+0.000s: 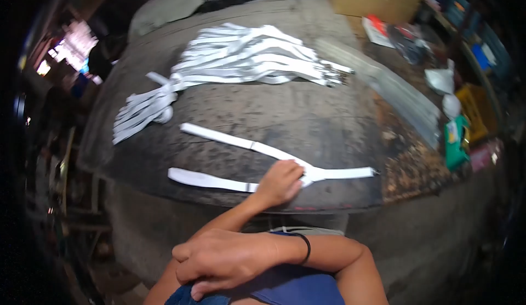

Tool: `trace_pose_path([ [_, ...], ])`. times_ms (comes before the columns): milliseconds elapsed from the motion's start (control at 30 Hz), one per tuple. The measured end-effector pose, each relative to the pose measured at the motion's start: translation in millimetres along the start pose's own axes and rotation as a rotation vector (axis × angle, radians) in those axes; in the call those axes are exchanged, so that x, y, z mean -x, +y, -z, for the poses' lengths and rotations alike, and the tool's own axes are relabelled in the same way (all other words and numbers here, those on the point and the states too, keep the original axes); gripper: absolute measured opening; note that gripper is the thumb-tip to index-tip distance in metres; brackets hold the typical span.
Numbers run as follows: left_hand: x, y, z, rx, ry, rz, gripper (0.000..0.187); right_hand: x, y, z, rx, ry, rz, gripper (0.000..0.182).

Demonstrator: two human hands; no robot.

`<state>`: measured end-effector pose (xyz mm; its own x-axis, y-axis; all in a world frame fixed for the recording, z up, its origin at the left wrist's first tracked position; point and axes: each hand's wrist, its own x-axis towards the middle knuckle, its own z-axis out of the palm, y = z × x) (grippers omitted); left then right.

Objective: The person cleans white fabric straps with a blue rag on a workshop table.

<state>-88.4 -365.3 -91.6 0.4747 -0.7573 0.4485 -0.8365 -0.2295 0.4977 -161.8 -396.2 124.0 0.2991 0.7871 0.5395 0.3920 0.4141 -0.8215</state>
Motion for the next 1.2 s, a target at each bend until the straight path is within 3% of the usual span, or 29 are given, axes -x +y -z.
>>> trace_pose_path([
  [133, -3, 8, 7, -0.039, -0.004, 0.020, 0.035, 58, 9, 5, -0.279, 0.134, -0.105, 0.036],
  [200, -3, 7, 5, -0.063, -0.008, 0.000, 0.035, 86, 17, -10, -0.606, 0.480, 0.171, 0.037],
  [233, -5, 8, 3, -0.045, -0.007, -0.010, 0.035, 103, 9, -18, -0.785, 0.591, 0.201, 0.041],
  [300, -5, 9, 6, -0.056, -0.023, 0.013, 0.036, 124, 5, -26, -0.759, 0.698, 0.569, 0.041],
  [333, -5, 11, 7, -0.058, -0.022, 0.025, 0.036, 136, -29, -27, -0.629, 0.857, 0.492, 0.037],
  [400, -5, 14, 9, -0.033, -0.003, 0.042, 0.037, 161, -50, -28, -0.512, 0.950, 0.629, 0.026],
  [467, 0, 5, 6, -0.015, -0.008, 0.021, 0.035, 174, -76, -33, -0.455, 1.190, 0.461, 0.021],
  [533, -6, 12, 10, -0.045, -0.013, 0.018, 0.034, 189, -84, -25, -0.271, 1.304, 0.152, 0.020],
  [600, -6, 11, 9, -0.048, -0.011, 0.024, 0.034, 209, -88, 0, 0.447, 1.240, -0.538, 0.026],
  [633, -6, 11, 9, -0.044, -0.006, 0.022, 0.034, 205, -82, 11, 0.634, 1.143, -0.740, 0.025],
  [667, -6, 12, 9, -0.040, -0.001, 0.019, 0.034, 204, -68, 19, 0.631, 1.139, -0.741, 0.025],
  [733, -6, 12, 9, -0.045, -0.006, 0.023, 0.035, 217, -22, 31, 0.909, 0.935, -0.862, 0.023],
  [900, -7, 12, 10, -0.039, -0.028, 0.046, 0.036, 222, 47, 44, 1.098, 0.666, -1.050, 0.025],
  [1067, -6, 11, 11, -0.064, -0.030, 0.037, 0.037, 233, 33, 46, 1.189, 0.441, -1.107, 0.025],
  [1200, -6, 12, 11, -0.070, -0.032, 0.036, 0.035, 229, 43, 51, 1.180, 0.439, -1.053, 0.026],
])
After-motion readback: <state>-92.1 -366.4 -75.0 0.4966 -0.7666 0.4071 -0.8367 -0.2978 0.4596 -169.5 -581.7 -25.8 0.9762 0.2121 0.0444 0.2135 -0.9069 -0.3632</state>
